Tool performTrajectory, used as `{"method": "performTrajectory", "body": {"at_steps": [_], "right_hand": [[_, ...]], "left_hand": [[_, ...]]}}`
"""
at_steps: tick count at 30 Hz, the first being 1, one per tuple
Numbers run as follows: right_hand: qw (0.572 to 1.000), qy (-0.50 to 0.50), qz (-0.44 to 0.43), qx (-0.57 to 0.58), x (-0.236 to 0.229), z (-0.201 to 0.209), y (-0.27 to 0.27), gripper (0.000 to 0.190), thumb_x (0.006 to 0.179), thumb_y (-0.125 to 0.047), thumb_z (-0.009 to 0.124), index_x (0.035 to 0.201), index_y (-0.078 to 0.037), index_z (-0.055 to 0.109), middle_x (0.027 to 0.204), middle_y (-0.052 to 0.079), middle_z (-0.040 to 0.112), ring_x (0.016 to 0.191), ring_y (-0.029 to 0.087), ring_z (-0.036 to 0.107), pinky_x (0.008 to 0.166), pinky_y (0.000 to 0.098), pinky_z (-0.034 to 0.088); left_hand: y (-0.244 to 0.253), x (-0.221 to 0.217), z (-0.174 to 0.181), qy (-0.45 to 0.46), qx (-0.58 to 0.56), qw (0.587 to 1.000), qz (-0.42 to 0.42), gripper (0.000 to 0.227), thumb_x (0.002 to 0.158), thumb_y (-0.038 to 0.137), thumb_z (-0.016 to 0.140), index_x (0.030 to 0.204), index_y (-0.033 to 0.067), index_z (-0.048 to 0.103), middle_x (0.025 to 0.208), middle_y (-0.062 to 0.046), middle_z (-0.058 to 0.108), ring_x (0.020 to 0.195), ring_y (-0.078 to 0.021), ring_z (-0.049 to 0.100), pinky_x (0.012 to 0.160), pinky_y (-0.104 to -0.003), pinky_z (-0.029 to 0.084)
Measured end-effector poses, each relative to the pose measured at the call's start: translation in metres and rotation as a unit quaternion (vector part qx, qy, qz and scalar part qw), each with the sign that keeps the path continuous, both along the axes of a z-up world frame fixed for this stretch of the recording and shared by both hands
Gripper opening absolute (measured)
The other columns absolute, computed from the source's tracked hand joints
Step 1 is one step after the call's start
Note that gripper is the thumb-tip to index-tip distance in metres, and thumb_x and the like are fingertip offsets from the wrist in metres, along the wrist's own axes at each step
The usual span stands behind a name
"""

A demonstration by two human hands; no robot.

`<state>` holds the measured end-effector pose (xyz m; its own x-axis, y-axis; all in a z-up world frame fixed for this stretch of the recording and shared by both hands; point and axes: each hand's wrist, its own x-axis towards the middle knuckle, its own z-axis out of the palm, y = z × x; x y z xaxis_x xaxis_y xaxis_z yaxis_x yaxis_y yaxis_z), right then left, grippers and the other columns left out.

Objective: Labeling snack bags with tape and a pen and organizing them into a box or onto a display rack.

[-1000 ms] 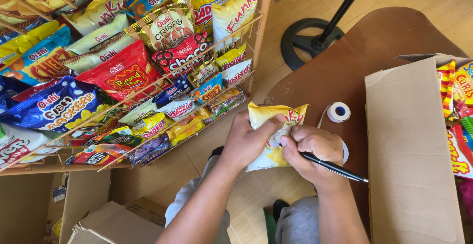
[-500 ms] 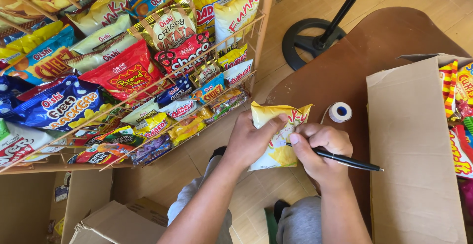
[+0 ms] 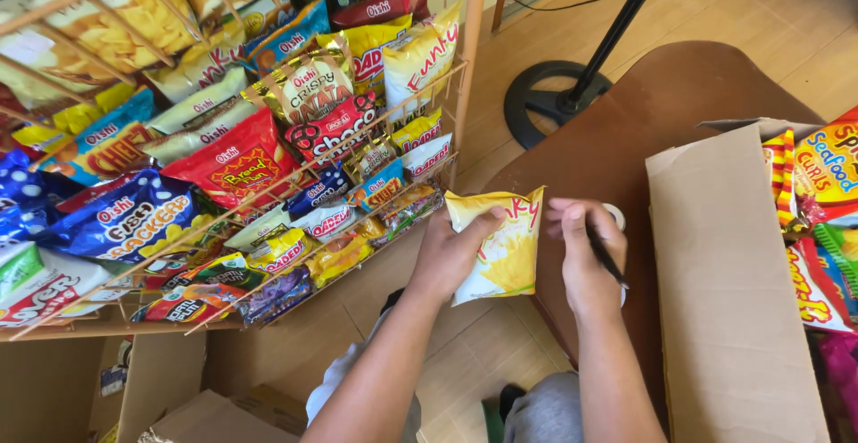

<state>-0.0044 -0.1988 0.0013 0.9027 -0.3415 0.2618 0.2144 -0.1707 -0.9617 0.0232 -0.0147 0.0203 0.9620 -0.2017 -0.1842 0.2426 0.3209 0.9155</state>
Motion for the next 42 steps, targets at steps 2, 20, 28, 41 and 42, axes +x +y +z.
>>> {"method": "performTrajectory", "body": {"at_steps": [2, 20, 28, 41, 42], "right_hand": [[0.997, 0.022, 0.052, 0.061, 0.002, -0.003, 0.001, 0.033, 0.107, -0.031, 0.062, 0.111, 0.001, 0.067, 0.105, 0.006, 0.07, 0.091, 0.011, 0.064, 0.082, 0.0259, 0.053], [0.985, 0.025, 0.125, 0.114, -0.004, 0.034, 0.026, 0.026, 0.099, -0.017, 0.072, 0.118, -0.002, 0.064, 0.098, 0.0, 0.068, 0.085, 0.005, 0.058, 0.076, 0.0223, 0.047], [0.98, -0.06, 0.093, 0.167, -0.014, 0.058, 0.036, 0.031, 0.096, -0.015, 0.074, 0.118, -0.001, 0.058, 0.108, 0.003, 0.069, 0.098, 0.007, 0.062, 0.089, 0.0247, 0.052], [0.988, -0.059, 0.098, 0.106, -0.03, 0.098, 0.071, 0.044, 0.091, -0.009, 0.077, 0.129, 0.001, 0.056, 0.105, 0.008, 0.07, 0.089, 0.01, 0.068, 0.075, 0.0243, 0.055], [0.992, -0.072, 0.051, 0.086, -0.03, 0.106, 0.075, 0.043, 0.09, -0.009, 0.077, 0.126, -0.001, 0.055, 0.102, 0.01, 0.07, 0.084, 0.011, 0.07, 0.069, 0.0244, 0.057]], "left_hand": [[-0.003, 0.002, -0.011, -0.014, -0.004, 1.0, -0.001, 0.029, 0.09, 0.022, 0.073, 0.106, -0.0015, 0.073, 0.094, -0.008, 0.078, 0.08, -0.0129, 0.073, 0.073, -0.03, 0.059], [0.013, -0.001, -0.008, -0.195, 0.046, 0.98, 0.017, 0.054, 0.087, 0.026, 0.082, 0.124, 0.0037, 0.051, 0.114, -0.009, 0.066, 0.104, -0.0138, 0.064, 0.092, -0.03, 0.053], [0.026, -0.01, -0.001, -0.229, 0.012, 0.973, 0.023, 0.048, 0.089, 0.016, 0.083, 0.125, 0.0018, 0.056, 0.112, -0.007, 0.069, 0.103, -0.0133, 0.065, 0.092, -0.031, 0.055], [0.051, -0.044, 0.028, -0.297, 0.138, 0.919, 0.221, 0.046, 0.09, 0.01, 0.08, 0.13, 0.0013, 0.058, 0.124, -0.012, 0.064, 0.111, -0.018, 0.064, 0.096, -0.031, 0.054], [0.051, -0.042, 0.032, -0.281, 0.236, 0.877, 0.311, 0.039, 0.092, 0.01, 0.079, 0.126, 0.0023, 0.06, 0.121, -0.013, 0.063, 0.105, -0.0189, 0.066, 0.09, -0.03, 0.057]]}}
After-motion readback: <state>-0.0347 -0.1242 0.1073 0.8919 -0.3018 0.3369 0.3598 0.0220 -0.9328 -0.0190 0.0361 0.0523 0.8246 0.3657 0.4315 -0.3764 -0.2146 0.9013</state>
